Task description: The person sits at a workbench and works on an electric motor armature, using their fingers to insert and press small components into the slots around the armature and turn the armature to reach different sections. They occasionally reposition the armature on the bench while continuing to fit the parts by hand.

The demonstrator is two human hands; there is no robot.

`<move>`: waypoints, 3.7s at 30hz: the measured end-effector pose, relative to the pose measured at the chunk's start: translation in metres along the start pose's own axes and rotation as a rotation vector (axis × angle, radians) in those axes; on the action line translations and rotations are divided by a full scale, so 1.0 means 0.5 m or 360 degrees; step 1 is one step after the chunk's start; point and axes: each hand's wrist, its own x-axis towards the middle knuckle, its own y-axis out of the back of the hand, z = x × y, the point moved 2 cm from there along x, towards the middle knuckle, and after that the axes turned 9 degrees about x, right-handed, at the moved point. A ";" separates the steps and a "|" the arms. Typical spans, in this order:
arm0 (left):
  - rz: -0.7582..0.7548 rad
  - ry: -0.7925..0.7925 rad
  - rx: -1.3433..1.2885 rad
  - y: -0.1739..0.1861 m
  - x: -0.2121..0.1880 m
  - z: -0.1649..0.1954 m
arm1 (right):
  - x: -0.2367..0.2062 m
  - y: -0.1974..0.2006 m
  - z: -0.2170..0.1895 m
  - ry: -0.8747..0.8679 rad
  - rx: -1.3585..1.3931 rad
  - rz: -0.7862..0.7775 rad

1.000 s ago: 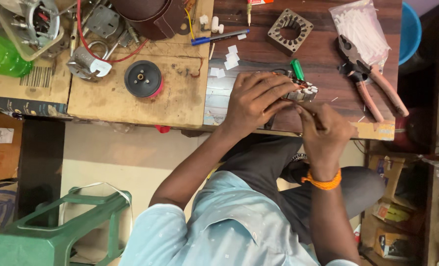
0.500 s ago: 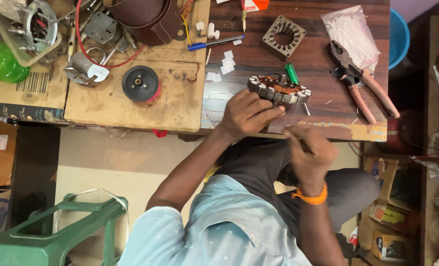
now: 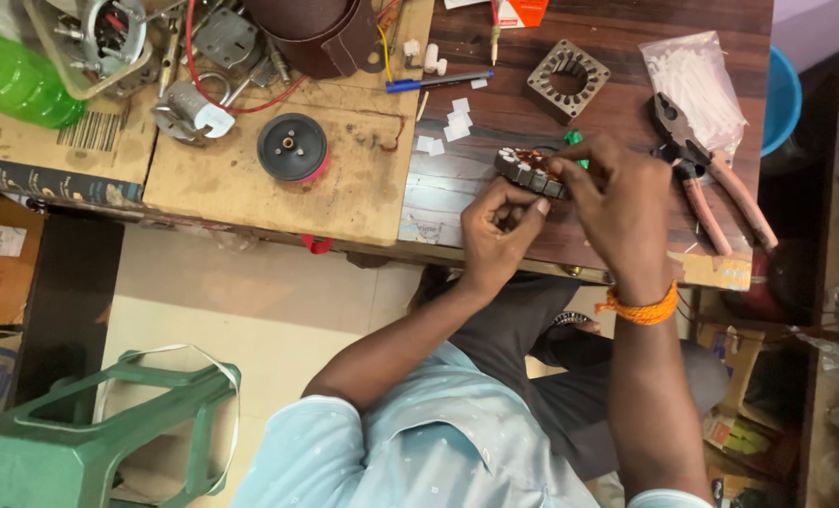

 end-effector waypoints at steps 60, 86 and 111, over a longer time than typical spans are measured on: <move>0.0063 -0.0335 0.0494 0.026 0.029 0.070 | -0.008 -0.014 -0.011 0.0086 -0.0114 0.0051; -0.0537 -0.1018 0.1065 0.042 0.094 0.064 | -0.112 0.007 -0.004 -0.0164 -0.0236 0.0269; -0.0108 -0.0591 0.0611 0.044 0.032 0.044 | -0.109 0.031 -0.031 -0.0074 -0.0170 0.0019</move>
